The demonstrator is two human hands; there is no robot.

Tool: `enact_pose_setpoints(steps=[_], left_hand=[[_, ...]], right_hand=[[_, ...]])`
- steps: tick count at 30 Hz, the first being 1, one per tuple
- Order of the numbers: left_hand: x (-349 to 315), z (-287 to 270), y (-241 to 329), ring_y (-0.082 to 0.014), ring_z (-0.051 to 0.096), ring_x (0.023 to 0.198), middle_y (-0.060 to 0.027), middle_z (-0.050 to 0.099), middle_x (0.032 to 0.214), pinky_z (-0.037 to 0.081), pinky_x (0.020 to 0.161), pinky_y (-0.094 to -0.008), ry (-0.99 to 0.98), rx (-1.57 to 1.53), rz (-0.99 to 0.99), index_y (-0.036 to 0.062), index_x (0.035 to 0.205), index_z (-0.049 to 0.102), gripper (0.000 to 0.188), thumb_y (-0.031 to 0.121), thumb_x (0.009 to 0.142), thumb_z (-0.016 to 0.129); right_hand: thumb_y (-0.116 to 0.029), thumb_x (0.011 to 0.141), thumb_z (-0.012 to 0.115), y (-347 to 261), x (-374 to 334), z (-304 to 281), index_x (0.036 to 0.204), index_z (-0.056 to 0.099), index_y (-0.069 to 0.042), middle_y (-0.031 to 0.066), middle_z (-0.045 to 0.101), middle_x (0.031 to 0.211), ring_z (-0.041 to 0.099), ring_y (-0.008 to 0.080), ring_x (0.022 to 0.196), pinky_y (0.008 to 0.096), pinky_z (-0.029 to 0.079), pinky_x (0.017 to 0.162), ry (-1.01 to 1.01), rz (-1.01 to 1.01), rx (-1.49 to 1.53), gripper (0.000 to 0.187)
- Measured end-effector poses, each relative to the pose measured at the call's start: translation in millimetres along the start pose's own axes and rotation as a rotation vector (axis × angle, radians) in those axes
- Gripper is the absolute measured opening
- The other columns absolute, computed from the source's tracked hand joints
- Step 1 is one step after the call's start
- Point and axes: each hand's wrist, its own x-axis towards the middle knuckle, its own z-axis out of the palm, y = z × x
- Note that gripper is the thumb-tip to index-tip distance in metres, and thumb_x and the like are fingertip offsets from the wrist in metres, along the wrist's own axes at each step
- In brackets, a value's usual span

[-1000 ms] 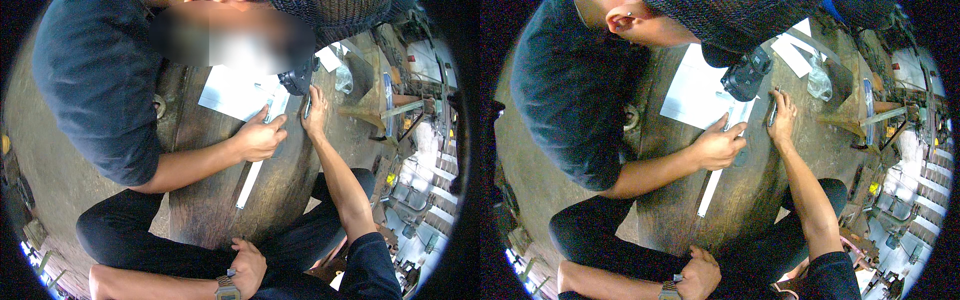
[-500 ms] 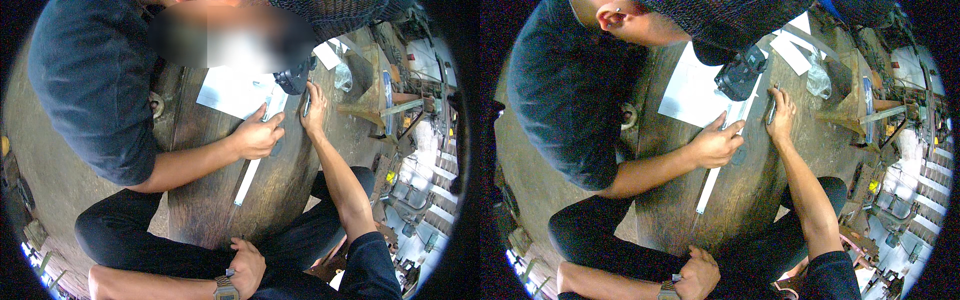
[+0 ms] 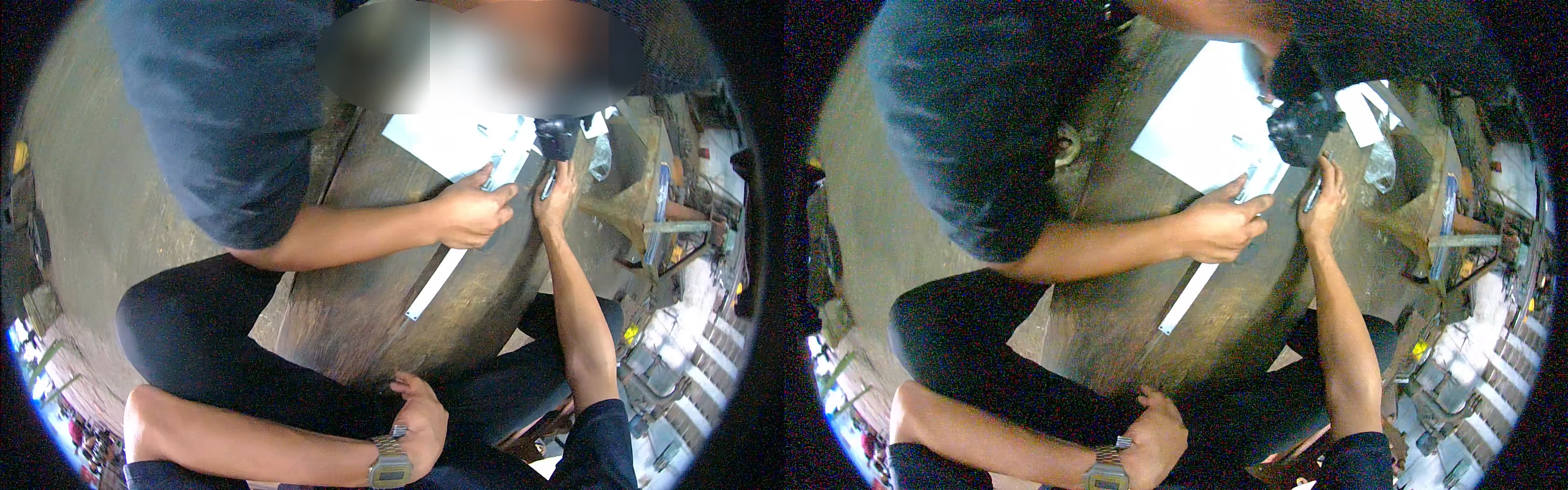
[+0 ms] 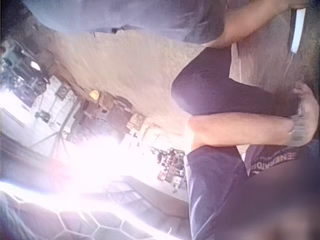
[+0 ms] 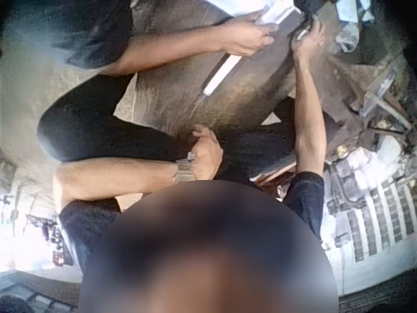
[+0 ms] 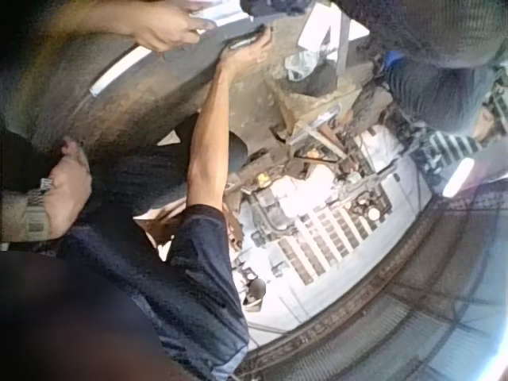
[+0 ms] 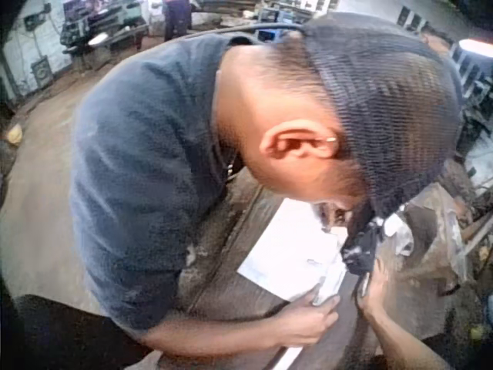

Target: The person sits cross-legged on the floor and uses a pen, caliper, and compass to draw technical diagrams on a piece of paper. They measure and mark lines, draw arcs, and collaborate with a coworker who also draws on the paper.

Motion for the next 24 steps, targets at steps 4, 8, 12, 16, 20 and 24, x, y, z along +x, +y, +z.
enact_pose_setpoints(steps=[4,8,12,16,20,24], left_hand=[[3,-8,-2,-0.0466,0.069,0.106,-0.0236,0.071,0.119,0.048,0.095,-0.0678,-0.065,-0.015,0.042,-0.0057,0.124,0.07,0.041,0.009,0.087,0.063],[1,-6,-3,-0.0459,0.069,0.107,-0.0234,0.071,0.12,0.048,0.095,-0.0682,-0.048,0.017,0.056,-0.0061,0.126,0.069,0.042,0.008,0.088,0.064],[1,-5,0,-0.0455,0.069,0.107,-0.0234,0.071,0.122,0.048,0.096,-0.0671,-0.043,-0.041,0.055,-0.0062,0.128,0.068,0.042,0.007,0.088,0.063],[6,-4,3,-0.0455,0.069,0.108,-0.0234,0.071,0.122,0.048,0.097,-0.0667,-0.069,-0.002,0.024,-0.0065,0.128,0.067,0.042,0.007,0.088,0.062],[11,0,7,-0.0459,0.069,0.108,-0.0237,0.071,0.122,0.047,0.097,-0.0671,-0.063,-0.012,0.027,-0.0067,0.128,0.068,0.042,0.007,0.089,0.062],[13,2,9,-0.0462,0.069,0.107,-0.0239,0.071,0.121,0.047,0.097,-0.0674,-0.054,-0.007,0.026,-0.007,0.128,0.068,0.042,0.007,0.089,0.062]], right_hand=[[0.001,0.084,0.055,3,1,3,0.138,0.054,-0.005,0.0204,0.054,0.141,0.053,0.0434,0.127,0.0529,0.04,0.106,0.046,-0.066,0.014,0.054],[-0.002,0.086,0.055,7,1,2,0.137,0.052,-0.001,0.0242,0.055,0.137,0.05,0.0474,0.127,0.0561,0.036,0.109,-0.022,-0.069,0.068,0.052],[0.004,0.089,0.049,6,-2,1,0.134,0.057,-0.003,0.0214,0.06,0.134,0.056,0.043,0.128,0.0494,0.043,0.108,0.007,-0.09,-0.075,0.047],[0.008,0.082,0.048,-1,-1,-5,0.133,0.058,-0.003,0.0218,0.061,0.133,0.055,0.0437,0.129,0.0493,0.043,0.109,0.005,-0.101,-0.04,0.053],[0.009,0.076,0.048,-10,1,-9,0.131,0.059,-0.003,0.0224,0.061,0.134,0.056,0.0444,0.129,0.0497,0.044,0.108,-0.02,-0.068,-0.012,0.057],[0.009,0.076,0.049,-11,0,-10,0.131,0.059,-0.004,0.023,0.061,0.134,0.055,0.0447,0.129,0.0498,0.043,0.109,-0.017,-0.085,0.02,0.057]])
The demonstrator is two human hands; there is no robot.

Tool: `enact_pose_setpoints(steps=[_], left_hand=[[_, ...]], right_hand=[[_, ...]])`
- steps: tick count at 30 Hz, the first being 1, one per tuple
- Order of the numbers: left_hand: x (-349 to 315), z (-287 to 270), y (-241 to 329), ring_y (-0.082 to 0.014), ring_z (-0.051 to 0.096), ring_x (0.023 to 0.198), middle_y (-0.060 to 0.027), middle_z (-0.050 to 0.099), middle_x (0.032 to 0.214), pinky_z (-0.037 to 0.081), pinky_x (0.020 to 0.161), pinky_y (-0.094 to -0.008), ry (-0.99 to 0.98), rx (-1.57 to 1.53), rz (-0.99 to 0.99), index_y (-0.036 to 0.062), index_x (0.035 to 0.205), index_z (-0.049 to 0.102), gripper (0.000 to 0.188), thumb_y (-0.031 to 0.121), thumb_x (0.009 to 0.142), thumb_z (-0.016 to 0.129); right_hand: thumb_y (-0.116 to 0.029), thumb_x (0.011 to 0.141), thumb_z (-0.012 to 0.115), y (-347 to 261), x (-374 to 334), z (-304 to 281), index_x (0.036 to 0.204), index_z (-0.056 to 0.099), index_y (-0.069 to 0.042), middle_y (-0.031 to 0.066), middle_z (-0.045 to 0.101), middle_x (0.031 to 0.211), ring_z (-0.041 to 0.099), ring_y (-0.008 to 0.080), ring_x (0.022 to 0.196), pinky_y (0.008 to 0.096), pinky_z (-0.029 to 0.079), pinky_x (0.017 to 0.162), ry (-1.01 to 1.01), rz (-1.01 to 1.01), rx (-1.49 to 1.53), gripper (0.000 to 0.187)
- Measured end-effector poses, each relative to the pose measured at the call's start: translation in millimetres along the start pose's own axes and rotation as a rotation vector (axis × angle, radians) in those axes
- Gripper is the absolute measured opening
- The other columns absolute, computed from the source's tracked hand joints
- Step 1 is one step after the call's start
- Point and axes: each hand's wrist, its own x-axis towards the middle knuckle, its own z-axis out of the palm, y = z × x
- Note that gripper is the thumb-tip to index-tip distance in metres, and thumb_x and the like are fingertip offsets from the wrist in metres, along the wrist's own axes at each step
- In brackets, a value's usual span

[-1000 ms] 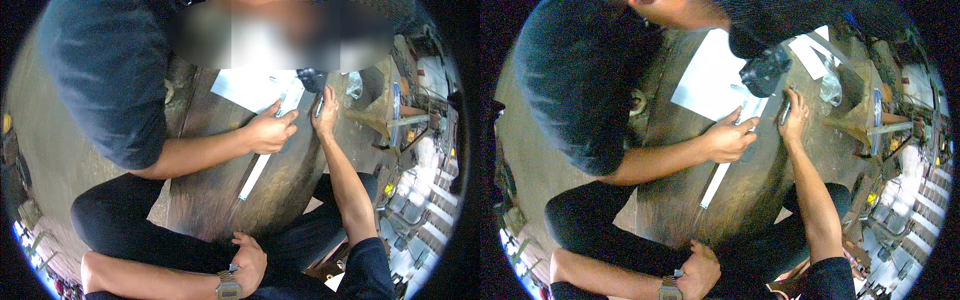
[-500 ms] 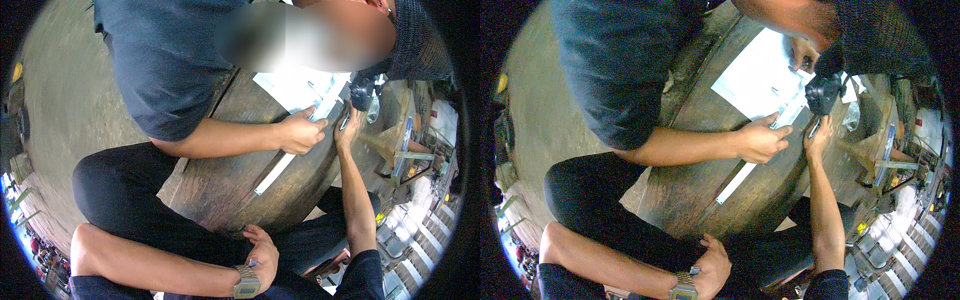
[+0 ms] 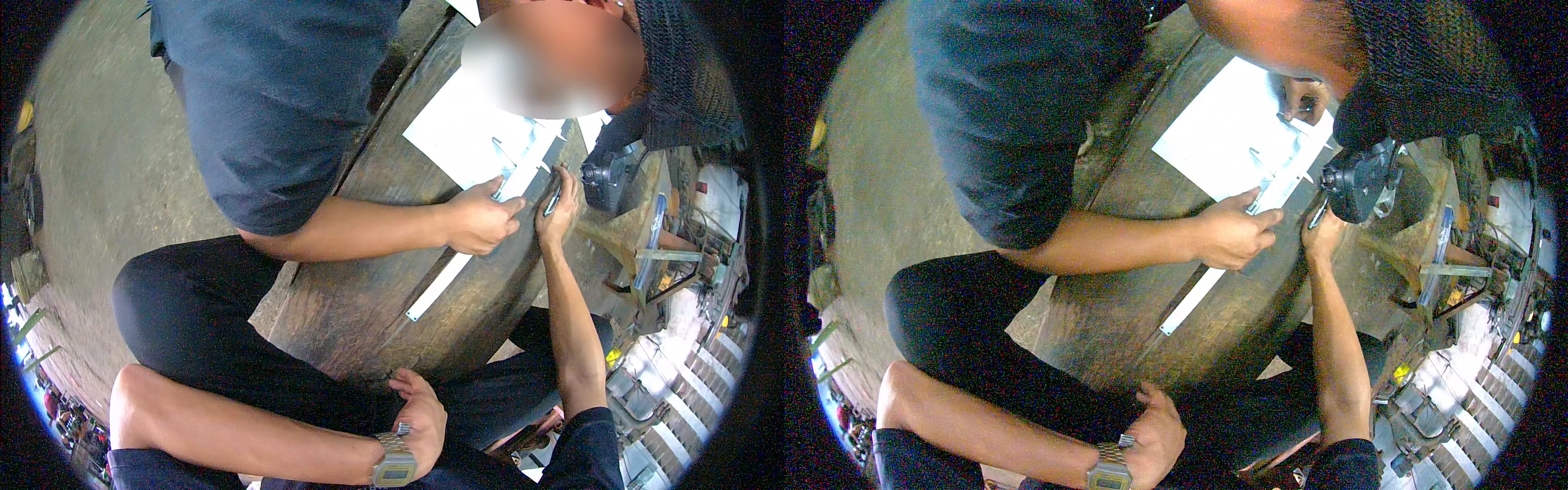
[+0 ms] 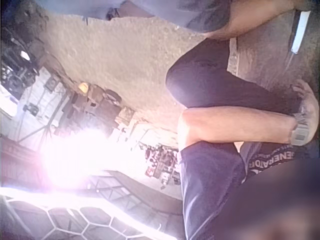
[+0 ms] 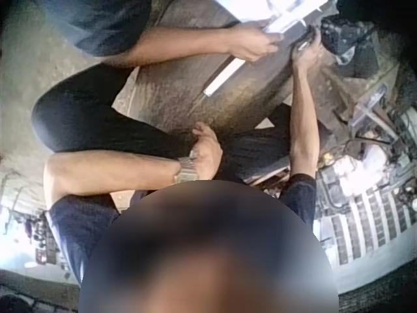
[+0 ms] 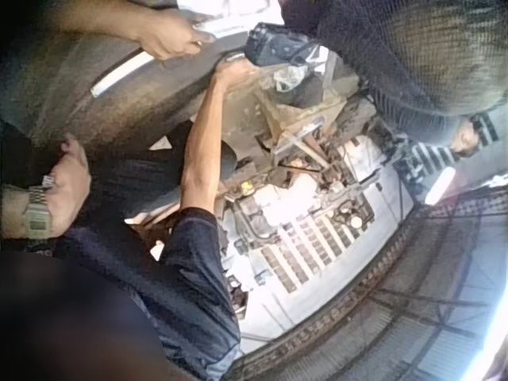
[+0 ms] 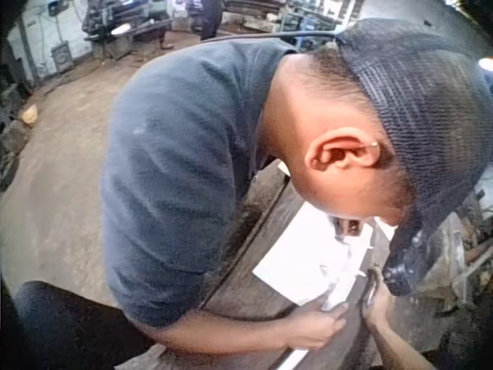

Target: The person sits cross-legged on the floor and uses a pen, caliper, and compass to draw technical diagrams on a piece of paper. They measure and mark lines, draw arcs, and collaborate with a coworker who also draws on the paper.

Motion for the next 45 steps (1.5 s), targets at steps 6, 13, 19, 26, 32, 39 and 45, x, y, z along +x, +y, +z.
enact_pose_setpoints(steps=[6,13,19,26,32,39,45], left_hand=[[-2,-2,-2,-0.0466,0.069,0.107,-0.0242,0.071,0.121,0.047,0.097,-0.068,0.006,0.0,-0.021,-0.0073,0.128,0.068,0.041,0.008,0.09,0.061],[-12,-7,-11,-0.0467,0.069,0.107,-0.0235,0.071,0.121,0.047,0.095,-0.0687,-0.002,0.02,0.042,-0.0068,0.128,0.068,0.042,0.009,0.089,0.064],[-10,-7,-11,-0.0467,0.069,0.108,-0.0234,0.071,0.122,0.048,0.095,-0.0684,-0.015,-0.002,0.053,-0.0059,0.128,0.068,0.042,0.009,0.089,0.065],[-11,-6,-8,-0.0467,0.069,0.107,-0.0238,0.071,0.122,0.047,0.095,-0.0682,0.004,-0.013,0.003,-0.0057,0.128,0.068,0.041,0.01,0.09,0.063],[-6,-5,-5,-0.0467,0.069,0.107,-0.024,0.072,0.12,0.047,0.095,-0.0679,-0.007,-0.025,0.001,-0.0057,0.127,0.069,0.04,0.01,0.09,0.063],[-6,13,16,-0.0477,0.061,0.122,-0.0311,0.065,0.131,0.049,0.098,-0.0568,0.233,0.064,-0.428,-0.0065,0.127,0.069,0.046,0.014,0.09,0.05],[-3,19,22,-0.0493,0.059,0.124,-0.0315,0.064,0.132,0.05,0.099,-0.0563,0.09,0.055,-0.203,-0.0062,0.129,0.068,0.049,0.017,0.09,0.05]], right_hand=[[0.006,0.081,0.051,15,-8,12,0.135,0.057,-0.006,0.0209,0.06,0.137,0.052,0.0424,0.132,0.0501,0.039,0.113,0.036,-0.005,-0.019,0.055],[0.006,0.085,0.05,24,-14,19,0.138,0.055,-0.006,0.0204,0.06,0.137,0.051,0.0417,0.133,0.0504,0.039,0.112,-0.014,0.071,-0.075,0.054],[0.006,0.086,0.05,16,-10,11,0.138,0.055,-0.006,0.0192,0.06,0.137,0.051,0.0414,0.133,0.0506,0.039,0.112,0.029,-0.065,0.001,0.054],[0.006,0.086,0.049,12,-5,10,0.138,0.055,-0.004,0.0193,0.06,0.139,0.052,0.0411,0.132,0.0501,0.039,0.112,0.067,-0.131,0.042,0.052],[0.005,0.087,0.049,3,-5,4,0.133,0.058,-0.004,0.0208,0.06,0.137,0.054,0.0417,0.129,0.0504,0.04,0.111,0.005,-0.009,0.016,0.049],[0.003,0.075,0.055,-7,8,-5,0.138,0.056,-0.012,0.0168,0.058,0.136,0.052,0.0401,0.13,0.0507,0.038,0.108,0.01,-0.02,0.077,0.065],[0.005,0.078,0.054,4,2,2,0.14,0.055,-0.013,0.016,0.054,0.145,0.049,0.0385,0.136,0.0537,0.036,0.109,0.007,-0.019,0.091,0.065]])
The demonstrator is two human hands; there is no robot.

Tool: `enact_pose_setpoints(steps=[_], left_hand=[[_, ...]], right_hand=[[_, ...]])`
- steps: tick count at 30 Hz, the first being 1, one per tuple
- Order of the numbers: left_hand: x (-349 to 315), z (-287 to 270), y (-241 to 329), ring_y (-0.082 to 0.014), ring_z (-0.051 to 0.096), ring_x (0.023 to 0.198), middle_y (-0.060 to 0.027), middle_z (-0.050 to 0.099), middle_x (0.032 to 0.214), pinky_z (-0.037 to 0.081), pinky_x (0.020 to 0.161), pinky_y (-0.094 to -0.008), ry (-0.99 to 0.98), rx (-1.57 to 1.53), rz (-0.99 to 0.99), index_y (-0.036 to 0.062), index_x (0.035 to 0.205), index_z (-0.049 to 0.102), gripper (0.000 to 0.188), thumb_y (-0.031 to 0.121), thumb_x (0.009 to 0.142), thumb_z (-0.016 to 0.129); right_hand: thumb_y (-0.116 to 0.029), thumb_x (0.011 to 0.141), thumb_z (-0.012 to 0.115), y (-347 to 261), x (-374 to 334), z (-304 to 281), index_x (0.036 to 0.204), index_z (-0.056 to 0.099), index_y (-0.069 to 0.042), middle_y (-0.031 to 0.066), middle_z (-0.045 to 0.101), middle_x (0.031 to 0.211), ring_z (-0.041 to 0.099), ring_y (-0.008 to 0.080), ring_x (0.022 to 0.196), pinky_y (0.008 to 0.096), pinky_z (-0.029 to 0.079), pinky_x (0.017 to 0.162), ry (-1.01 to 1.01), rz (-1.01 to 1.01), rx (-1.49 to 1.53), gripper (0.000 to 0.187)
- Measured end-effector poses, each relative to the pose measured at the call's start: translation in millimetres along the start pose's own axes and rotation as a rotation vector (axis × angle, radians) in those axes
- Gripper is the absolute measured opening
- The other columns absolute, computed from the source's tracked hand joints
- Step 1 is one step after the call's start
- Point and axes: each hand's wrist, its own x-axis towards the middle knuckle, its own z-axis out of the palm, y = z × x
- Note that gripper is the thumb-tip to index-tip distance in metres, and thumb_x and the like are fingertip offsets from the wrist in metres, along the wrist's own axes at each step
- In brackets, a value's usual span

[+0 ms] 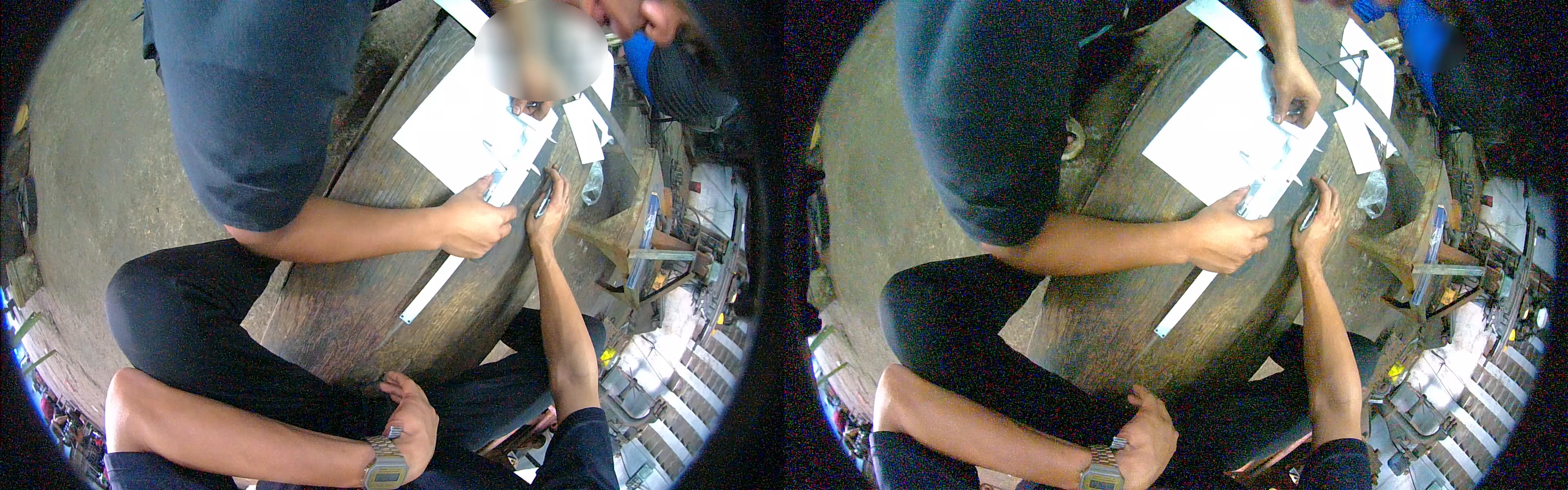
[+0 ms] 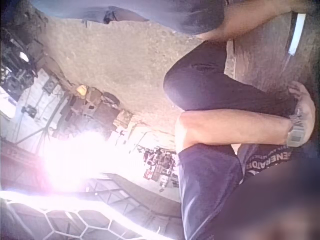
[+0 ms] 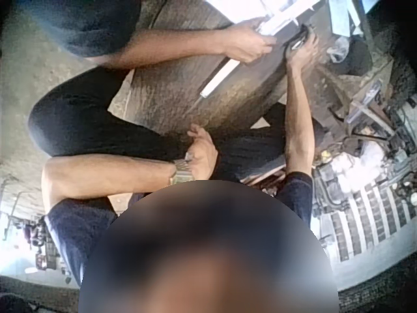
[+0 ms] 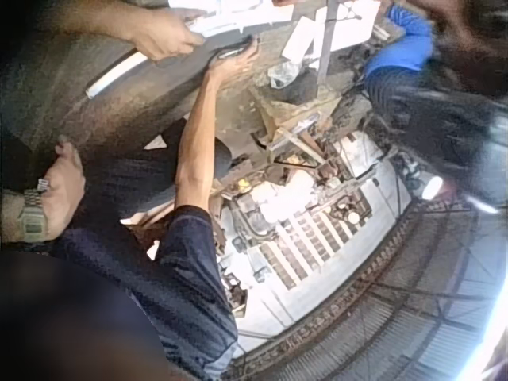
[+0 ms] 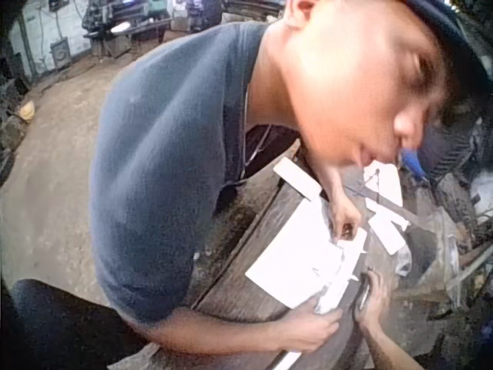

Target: The person sits cross-legged on the floor and uses a pen, caliper, and compass to draw technical diagrams on a piece of paper. They measure and mark lines, draw arcs, and collaborate with a coworker who also draws on the paper.

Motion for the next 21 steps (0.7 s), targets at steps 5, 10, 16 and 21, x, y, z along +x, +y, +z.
enact_pose_setpoints(steps=[5,10,16,21], left_hand=[[-8,-6,-8,-0.0436,0.063,0.121,-0.0269,0.069,0.127,0.046,0.101,-0.0632,0.034,0.038,0.133,-0.0012,0.126,0.072,0.043,0.018,0.092,0.053],[-6,-2,-36,-0.0391,0.07,0.098,-0.0214,0.075,0.107,0.049,0.086,-0.0692,0.143,0.011,0.308,0.006,0.112,0.079,0.034,0.022,0.089,0.059],[26,31,-16,-0.0379,0.071,0.093,-0.0189,0.076,0.103,0.05,0.081,-0.069,0.405,-0.021,0.179,0.0081,0.106,0.08,0.03,0.021,0.089,0.059],[53,33,2,-0.0364,0.071,0.103,-0.0137,0.076,0.114,0.049,0.089,-0.0662,0.179,0.014,0.221,0.0115,0.115,0.079,0.031,0.02,0.092,0.058]], right_hand=[[-0.004,0.089,0.051,5,-8,1,0.146,0.053,-0.014,0.0217,0.052,0.148,0.047,0.0437,0.138,0.0566,0.03,0.116,-0.087,0.225,-0.138,0.059],[-0.001,0.083,0.058,-14,-2,-8,0.137,0.059,-0.011,0.0207,0.055,0.142,0.05,0.0413,0.134,0.0534,0.029,0.116,-0.028,0.221,0.034,0.055],[0.0,0.08,0.062,-16,-8,-10,0.137,0.058,-0.009,0.0204,0.054,0.143,0.048,0.0389,0.136,0.0518,0.027,0.117,-0.037,0.21,-0.044,0.057],[-0.002,0.085,0.059,-16,-8,-10,0.138,0.058,-0.01,0.0196,0.052,0.148,0.047,0.0392,0.138,0.052,0.026,0.119,-0.031,0.216,-0.022,0.053]])
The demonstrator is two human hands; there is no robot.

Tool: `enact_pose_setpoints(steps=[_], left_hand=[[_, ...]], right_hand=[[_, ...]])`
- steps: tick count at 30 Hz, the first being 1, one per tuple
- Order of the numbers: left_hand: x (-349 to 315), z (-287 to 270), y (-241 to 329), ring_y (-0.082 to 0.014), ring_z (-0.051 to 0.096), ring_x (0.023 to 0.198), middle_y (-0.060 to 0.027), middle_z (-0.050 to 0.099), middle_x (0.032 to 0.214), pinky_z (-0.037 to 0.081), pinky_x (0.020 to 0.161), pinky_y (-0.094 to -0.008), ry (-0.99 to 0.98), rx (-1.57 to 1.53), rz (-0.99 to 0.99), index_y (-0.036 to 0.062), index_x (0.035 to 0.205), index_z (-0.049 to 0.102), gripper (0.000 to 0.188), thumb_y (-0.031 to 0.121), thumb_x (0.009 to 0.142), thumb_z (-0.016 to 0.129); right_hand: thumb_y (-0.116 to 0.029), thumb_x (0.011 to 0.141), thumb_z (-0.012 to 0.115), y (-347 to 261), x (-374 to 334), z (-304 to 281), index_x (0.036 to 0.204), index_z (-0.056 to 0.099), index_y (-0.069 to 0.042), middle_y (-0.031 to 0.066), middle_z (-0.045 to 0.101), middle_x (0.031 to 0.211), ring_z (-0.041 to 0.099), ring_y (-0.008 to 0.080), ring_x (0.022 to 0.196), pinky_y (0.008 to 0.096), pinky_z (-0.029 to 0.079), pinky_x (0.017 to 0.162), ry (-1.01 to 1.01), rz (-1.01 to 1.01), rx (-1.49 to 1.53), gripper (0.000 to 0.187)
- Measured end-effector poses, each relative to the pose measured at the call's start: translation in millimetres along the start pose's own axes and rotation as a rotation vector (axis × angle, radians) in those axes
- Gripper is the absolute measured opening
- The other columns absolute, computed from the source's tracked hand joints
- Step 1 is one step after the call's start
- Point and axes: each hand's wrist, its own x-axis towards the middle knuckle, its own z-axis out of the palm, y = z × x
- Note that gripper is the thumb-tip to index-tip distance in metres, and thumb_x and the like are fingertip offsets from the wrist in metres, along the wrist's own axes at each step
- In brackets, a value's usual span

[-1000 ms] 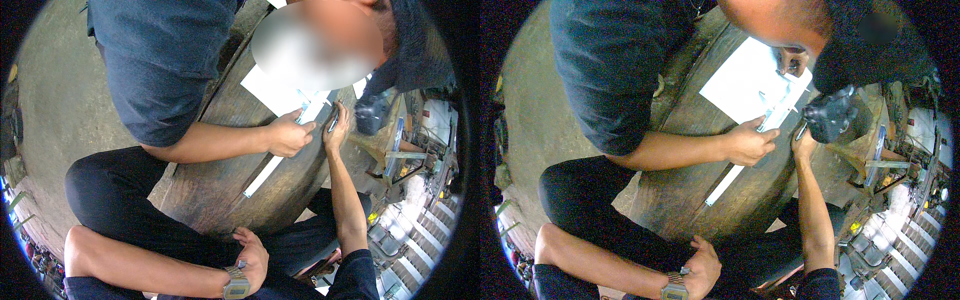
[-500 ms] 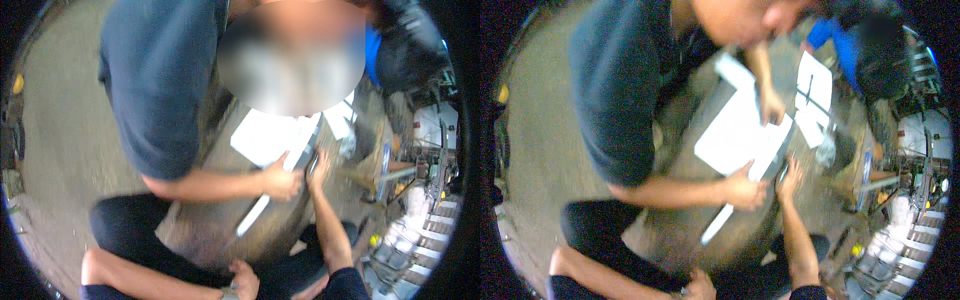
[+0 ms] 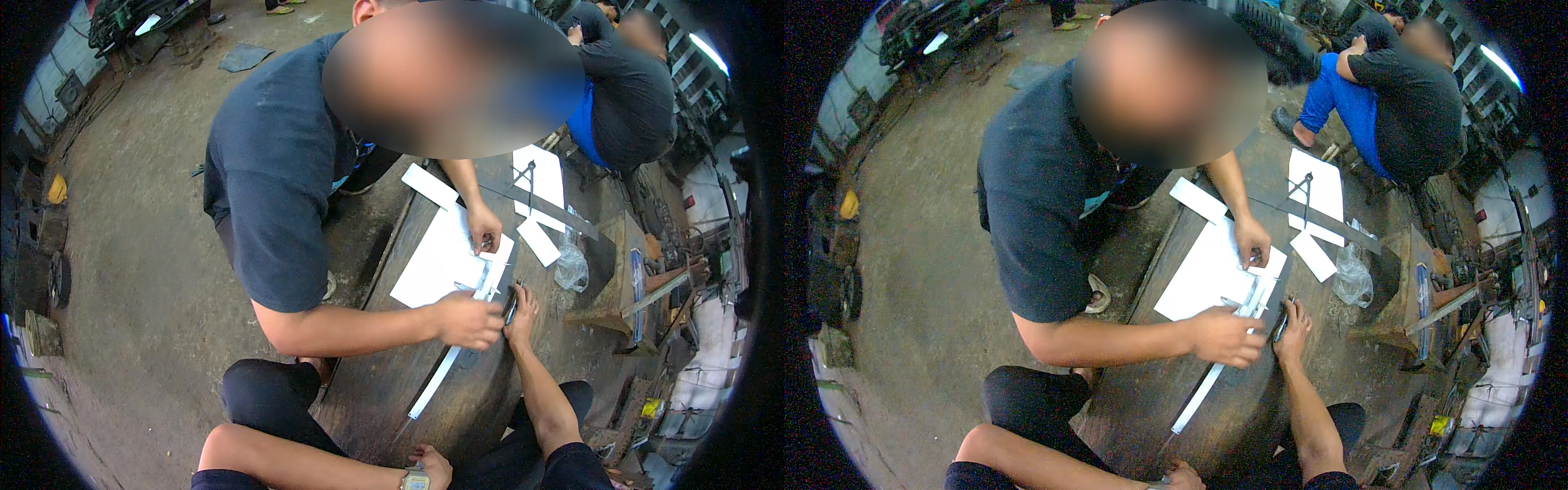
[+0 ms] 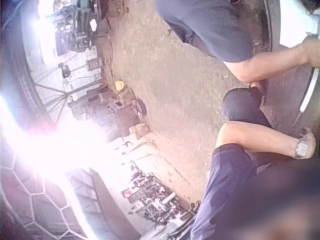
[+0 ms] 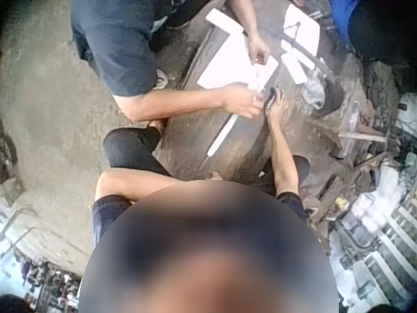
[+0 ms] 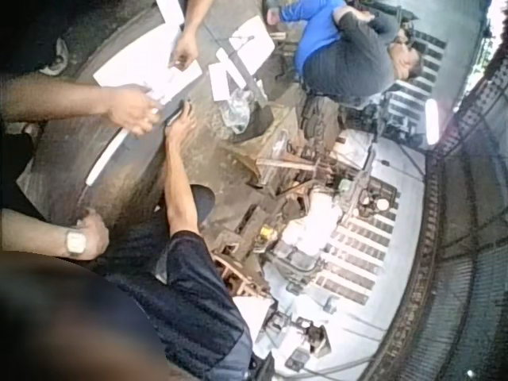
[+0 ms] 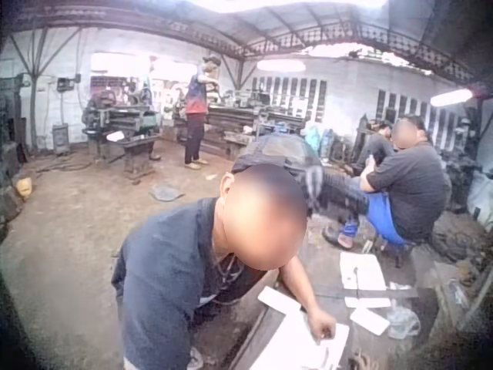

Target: The person sits cross-legged on the floor and uses a pen, caliper, and compass to draw technical diagrams on a piece of paper. They measure and mark lines, draw arcs, and collaborate with a coworker who also draws on the paper.

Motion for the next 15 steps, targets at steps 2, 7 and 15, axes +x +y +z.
enact_pose_setpoints(steps=[2,7,15], left_hand=[[5,-6,0,-0.0357,0.071,0.107,-0.0116,0.076,0.118,0.048,0.092,-0.0651,-0.091,0.003,0.022,0.0128,0.118,0.078,0.032,0.02,0.094,0.058],[14,-35,-4,-0.0419,0.067,0.112,-0.0222,0.071,0.122,0.048,0.093,-0.065,-0.189,0.062,-0.052,0.0003,0.123,0.073,0.036,0.013,0.091,0.062],[8,-41,-10,-0.0439,0.07,0.108,-0.0276,0.072,0.119,0.045,0.099,-0.0642,-0.04,0.068,-0.139,-0.0018,0.12,0.075,0.032,0.011,0.093,0.062]], right_hand=[[-0.002,0.086,0.058,-2,1,-1,0.138,0.058,-0.01,0.019,0.052,0.149,0.047,0.0395,0.138,0.0524,0.026,0.12,0.002,0.001,0.007,0.053],[-0.004,0.082,0.061,2,-2,-3,0.138,0.057,-0.015,0.018,0.052,0.149,0.047,0.0399,0.137,0.0541,0.026,0.119,-0.03,-0.01,-0.009,0.058],[-0.003,0.081,0.058,3,3,0,0.136,0.058,-0.013,0.0187,0.054,0.144,0.048,0.0415,0.135,0.0549,0.03,0.116,0.013,-0.02,-0.003,0.057]])
